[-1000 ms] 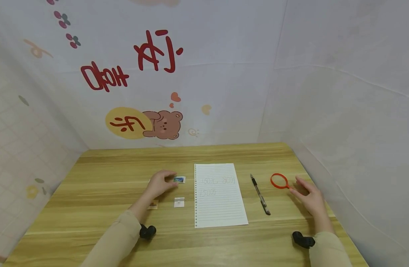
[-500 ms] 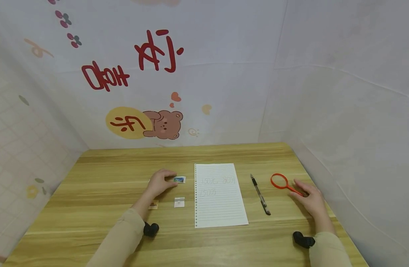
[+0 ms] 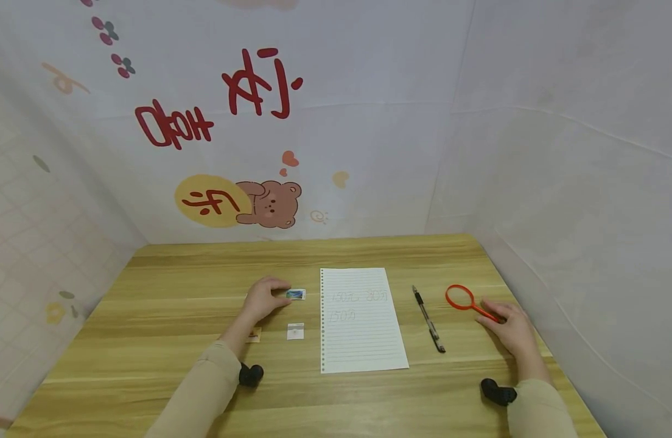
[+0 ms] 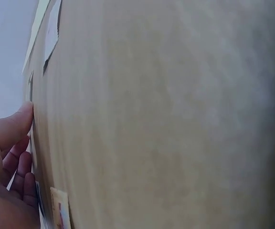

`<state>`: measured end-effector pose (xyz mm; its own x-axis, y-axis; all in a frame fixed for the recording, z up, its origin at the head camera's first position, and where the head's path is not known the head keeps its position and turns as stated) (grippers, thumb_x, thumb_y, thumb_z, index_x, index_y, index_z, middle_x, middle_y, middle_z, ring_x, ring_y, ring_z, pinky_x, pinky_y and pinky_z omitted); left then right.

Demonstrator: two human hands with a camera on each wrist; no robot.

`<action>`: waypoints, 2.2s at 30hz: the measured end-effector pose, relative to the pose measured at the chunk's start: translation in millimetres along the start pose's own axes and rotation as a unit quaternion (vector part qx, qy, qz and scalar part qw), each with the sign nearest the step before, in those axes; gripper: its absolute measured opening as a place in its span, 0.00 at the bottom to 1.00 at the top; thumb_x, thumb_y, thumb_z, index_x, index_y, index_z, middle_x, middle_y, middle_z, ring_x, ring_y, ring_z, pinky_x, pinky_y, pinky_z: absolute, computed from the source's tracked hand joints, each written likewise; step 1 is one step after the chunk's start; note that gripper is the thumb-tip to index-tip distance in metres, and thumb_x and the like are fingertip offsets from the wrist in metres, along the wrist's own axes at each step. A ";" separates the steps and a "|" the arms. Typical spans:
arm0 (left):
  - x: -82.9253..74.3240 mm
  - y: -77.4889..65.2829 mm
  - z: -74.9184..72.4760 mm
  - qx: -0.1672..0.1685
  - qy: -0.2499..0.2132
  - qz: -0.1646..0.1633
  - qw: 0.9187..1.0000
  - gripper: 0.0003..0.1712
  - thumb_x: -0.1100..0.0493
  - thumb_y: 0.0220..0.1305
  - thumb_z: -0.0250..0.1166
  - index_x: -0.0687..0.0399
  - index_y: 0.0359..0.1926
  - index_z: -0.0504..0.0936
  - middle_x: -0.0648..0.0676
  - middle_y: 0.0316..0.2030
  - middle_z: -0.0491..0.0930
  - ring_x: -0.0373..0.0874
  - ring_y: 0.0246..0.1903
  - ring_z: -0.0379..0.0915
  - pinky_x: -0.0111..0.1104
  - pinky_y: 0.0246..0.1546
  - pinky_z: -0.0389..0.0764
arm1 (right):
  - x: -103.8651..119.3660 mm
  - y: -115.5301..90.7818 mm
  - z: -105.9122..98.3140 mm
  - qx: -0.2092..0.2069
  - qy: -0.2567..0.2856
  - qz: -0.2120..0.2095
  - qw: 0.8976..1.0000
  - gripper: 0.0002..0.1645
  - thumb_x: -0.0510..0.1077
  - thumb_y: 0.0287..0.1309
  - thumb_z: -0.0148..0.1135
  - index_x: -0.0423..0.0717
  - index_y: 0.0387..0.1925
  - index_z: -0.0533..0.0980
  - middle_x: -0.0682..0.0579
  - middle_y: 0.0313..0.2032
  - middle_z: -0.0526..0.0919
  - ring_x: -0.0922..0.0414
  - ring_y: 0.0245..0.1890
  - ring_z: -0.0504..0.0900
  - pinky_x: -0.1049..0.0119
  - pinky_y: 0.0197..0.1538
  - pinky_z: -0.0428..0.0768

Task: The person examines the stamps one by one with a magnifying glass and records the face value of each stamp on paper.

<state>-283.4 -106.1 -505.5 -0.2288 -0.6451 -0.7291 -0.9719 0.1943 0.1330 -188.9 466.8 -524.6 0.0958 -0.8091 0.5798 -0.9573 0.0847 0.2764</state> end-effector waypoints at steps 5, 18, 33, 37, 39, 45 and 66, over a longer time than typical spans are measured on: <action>-0.2 -0.1 -0.5 -0.002 -0.002 0.004 1.000 0.19 0.63 0.52 0.77 0.59 0.48 0.88 0.57 0.49 0.81 0.58 0.55 0.74 0.50 0.59 0.71 | -0.3 -1.3 1.4 -0.007 -0.009 0.015 1.000 0.26 0.48 0.57 0.72 0.38 0.54 0.82 0.39 0.48 0.79 0.69 0.43 0.67 0.69 0.43 0.66; 1.6 -1.0 -0.4 0.000 0.002 0.005 1.000 0.19 0.63 0.53 0.77 0.60 0.48 0.88 0.58 0.50 0.81 0.58 0.54 0.74 0.49 0.58 0.72 | 5.6 -2.9 -0.4 -0.043 0.009 0.052 0.998 0.17 0.47 0.61 0.69 0.37 0.44 0.86 0.46 0.40 0.85 0.74 0.39 0.72 0.71 0.43 0.72; 2.8 -0.9 -0.6 -0.006 -0.007 0.001 1.000 0.17 0.62 0.53 0.77 0.58 0.46 0.88 0.57 0.49 0.81 0.57 0.54 0.74 0.49 0.59 0.72 | 95.6 28.7 34.9 -0.035 0.114 -0.040 0.992 0.10 0.37 0.61 0.68 0.35 0.42 0.85 0.42 0.41 0.80 0.70 0.36 0.72 0.79 0.34 0.74; 4.3 -0.5 0.2 -0.008 -0.009 -0.003 1.000 0.17 0.63 0.53 0.77 0.57 0.45 0.89 0.57 0.49 0.81 0.57 0.54 0.74 0.49 0.59 0.72 | 122.9 36.6 55.7 -0.015 0.139 -0.067 0.988 0.08 0.36 0.59 0.69 0.38 0.41 0.87 0.44 0.40 0.81 0.65 0.36 0.74 0.75 0.36 0.74; 4.3 -0.8 0.2 -0.010 -0.010 -0.004 1.000 0.16 0.63 0.53 0.77 0.57 0.45 0.89 0.57 0.49 0.81 0.57 0.54 0.74 0.49 0.59 0.72 | 134.8 39.9 66.8 -0.001 0.151 -0.070 0.986 0.08 0.37 0.59 0.69 0.41 0.40 0.87 0.46 0.40 0.81 0.63 0.36 0.75 0.73 0.36 0.75; 6.3 -1.6 0.8 -0.011 -0.021 -0.011 1.000 0.16 0.63 0.53 0.77 0.57 0.45 0.88 0.56 0.50 0.81 0.57 0.55 0.74 0.49 0.59 0.71 | 172.4 48.7 101.2 0.017 0.199 -0.081 0.976 0.07 0.35 0.56 0.72 0.40 0.38 0.87 0.46 0.39 0.81 0.57 0.36 0.77 0.73 0.37 0.76; 8.9 -2.1 0.6 -0.015 -0.023 0.001 1.000 0.18 0.61 0.52 0.78 0.57 0.45 0.88 0.55 0.48 0.82 0.55 0.54 0.75 0.48 0.59 0.72 | 256.2 57.4 194.7 0.074 0.190 -0.096 0.974 0.06 0.35 0.50 0.76 0.47 0.32 0.89 0.56 0.30 0.79 0.59 0.31 0.75 0.69 0.34 0.76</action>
<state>-283.4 -111.9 -512.7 -0.2293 -0.6102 -0.7583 -0.9726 0.1736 0.1544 -272.3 151.2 -509.4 0.3441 -0.5252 0.7783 -0.9380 -0.1549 0.3101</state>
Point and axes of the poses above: each hand's wrist, its own y-axis towards the middle knuckle, its own z-axis out of the palm, x = y × z, the point moved 3 cm from there along y, towards the middle knuckle
